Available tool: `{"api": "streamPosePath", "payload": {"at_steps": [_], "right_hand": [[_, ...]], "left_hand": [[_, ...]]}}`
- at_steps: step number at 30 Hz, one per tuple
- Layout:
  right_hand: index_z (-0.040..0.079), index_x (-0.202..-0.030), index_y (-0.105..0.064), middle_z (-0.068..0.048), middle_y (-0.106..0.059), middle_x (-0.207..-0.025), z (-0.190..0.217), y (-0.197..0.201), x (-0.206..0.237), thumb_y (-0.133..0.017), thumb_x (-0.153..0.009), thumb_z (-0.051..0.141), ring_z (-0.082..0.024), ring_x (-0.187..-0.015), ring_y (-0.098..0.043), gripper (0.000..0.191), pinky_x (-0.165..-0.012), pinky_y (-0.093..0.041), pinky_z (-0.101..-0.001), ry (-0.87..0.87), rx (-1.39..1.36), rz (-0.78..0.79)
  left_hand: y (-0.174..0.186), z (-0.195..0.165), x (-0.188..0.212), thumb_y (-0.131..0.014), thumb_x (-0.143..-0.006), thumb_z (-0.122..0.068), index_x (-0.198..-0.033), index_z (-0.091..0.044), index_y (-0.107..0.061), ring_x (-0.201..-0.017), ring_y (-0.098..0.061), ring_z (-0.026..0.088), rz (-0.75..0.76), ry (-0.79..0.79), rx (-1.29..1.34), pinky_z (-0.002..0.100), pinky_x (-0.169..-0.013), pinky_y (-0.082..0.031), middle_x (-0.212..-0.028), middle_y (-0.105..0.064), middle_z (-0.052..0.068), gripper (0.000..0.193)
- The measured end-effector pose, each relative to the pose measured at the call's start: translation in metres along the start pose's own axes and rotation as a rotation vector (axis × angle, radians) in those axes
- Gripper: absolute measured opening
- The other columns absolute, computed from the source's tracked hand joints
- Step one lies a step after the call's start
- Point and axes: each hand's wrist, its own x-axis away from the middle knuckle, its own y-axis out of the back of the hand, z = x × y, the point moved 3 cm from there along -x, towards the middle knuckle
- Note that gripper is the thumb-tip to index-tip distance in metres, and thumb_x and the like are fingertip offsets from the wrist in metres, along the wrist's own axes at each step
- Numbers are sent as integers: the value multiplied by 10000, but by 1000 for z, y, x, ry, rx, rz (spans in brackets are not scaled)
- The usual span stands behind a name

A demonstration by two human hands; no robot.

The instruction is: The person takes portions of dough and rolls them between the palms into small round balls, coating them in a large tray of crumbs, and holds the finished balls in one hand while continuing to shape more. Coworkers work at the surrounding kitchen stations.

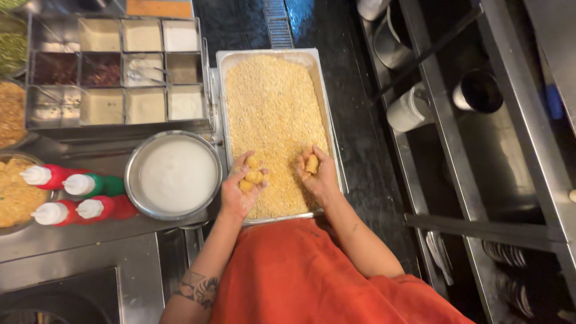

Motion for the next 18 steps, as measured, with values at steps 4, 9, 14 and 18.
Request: {"api": "streamPosePath", "payload": {"at_steps": [4, 9, 14, 18], "right_hand": [[131, -795, -508, -44, -534, -694, 2, -1, 3, -503, -1041, 367, -206, -607, -551, 341, -476, -451, -292, -52, 9, -203], [235, -624, -268, 22, -269, -544, 2, 3, 3, -439, -999, 374, -140, -433, -234, 435, -365, -166, -313, 42, 363, -329], [153, -782, -454, -23, -461, -654, 3, 6, -1, -481, -1007, 321, -157, -503, -419, 282, -421, -339, -291, -26, 317, -241], [28, -1087, -617, -111, -709, -928, 5, 13, -5, -523, -1010, 136, -191, -716, -655, 163, -602, -537, -263, -88, 392, -177]], "left_hand": [[2, 0, -2, -531, -978, -201, -1458, -136, -491, -1051, -620, 305, -18, 6, -25, 406, -804, -539, -1196, -610, 139, 485], [5, 1, -3, -536, -969, -200, -1449, -131, -497, -1049, -618, 305, -31, 18, -30, 413, -799, -530, -1175, -603, 122, 487], [6, 0, -7, -541, -966, -201, -1441, -129, -501, -1045, -616, 299, -26, 14, -29, 407, -803, -528, -1174, -604, 125, 482], [9, 0, -7, -543, -976, -201, -1436, -125, -503, -1045, -616, 295, -23, 11, -25, 406, -802, -527, -1178, -605, 122, 467]]}}
